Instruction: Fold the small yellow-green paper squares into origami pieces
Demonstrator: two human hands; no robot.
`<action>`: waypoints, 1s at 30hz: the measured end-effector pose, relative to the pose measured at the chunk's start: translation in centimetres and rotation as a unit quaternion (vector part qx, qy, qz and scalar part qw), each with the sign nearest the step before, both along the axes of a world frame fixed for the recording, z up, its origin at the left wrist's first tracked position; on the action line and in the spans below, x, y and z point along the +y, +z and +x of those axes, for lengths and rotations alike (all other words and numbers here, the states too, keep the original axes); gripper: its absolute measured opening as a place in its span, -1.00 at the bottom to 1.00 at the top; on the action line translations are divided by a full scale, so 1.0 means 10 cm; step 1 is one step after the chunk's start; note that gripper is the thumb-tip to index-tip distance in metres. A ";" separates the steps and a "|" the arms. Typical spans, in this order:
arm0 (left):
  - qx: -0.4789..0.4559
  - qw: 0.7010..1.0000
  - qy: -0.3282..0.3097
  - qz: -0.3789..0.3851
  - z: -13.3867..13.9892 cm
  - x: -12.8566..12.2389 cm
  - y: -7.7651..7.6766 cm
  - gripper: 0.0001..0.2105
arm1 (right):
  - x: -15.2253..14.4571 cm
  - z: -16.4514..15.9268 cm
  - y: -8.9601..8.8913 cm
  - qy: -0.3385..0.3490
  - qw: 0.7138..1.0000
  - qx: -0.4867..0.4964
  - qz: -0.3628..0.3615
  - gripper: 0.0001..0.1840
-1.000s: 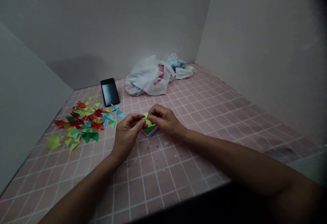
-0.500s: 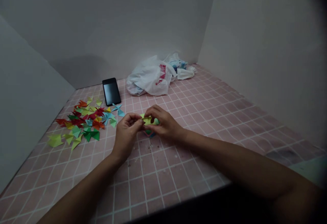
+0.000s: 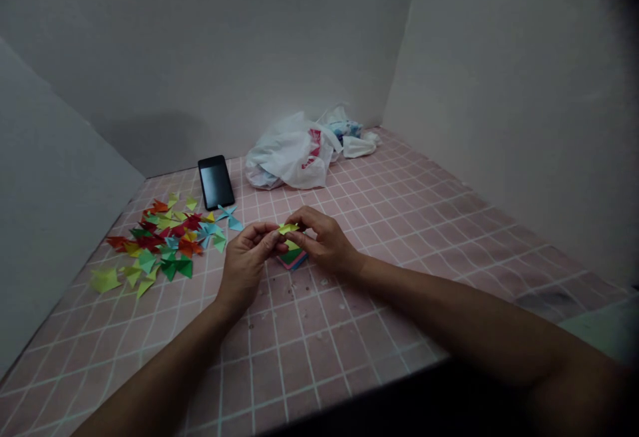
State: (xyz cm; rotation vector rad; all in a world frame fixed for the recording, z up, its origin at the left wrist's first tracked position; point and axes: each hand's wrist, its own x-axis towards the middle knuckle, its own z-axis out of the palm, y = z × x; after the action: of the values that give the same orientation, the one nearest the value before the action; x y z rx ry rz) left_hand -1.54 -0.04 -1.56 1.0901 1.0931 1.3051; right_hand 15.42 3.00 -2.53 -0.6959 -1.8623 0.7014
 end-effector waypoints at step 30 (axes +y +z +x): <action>0.117 0.985 0.019 0.124 0.00 -0.08 0.01 -0.84 | -0.02 -0.02 0.01 0.023 0.999 0.025 0.018 -0.88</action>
State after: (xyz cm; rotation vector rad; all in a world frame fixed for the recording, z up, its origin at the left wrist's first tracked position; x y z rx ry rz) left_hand -1.52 -0.80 -1.50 1.4439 1.1488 1.3951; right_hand 15.26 2.80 -2.46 -0.6095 -1.8449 0.7075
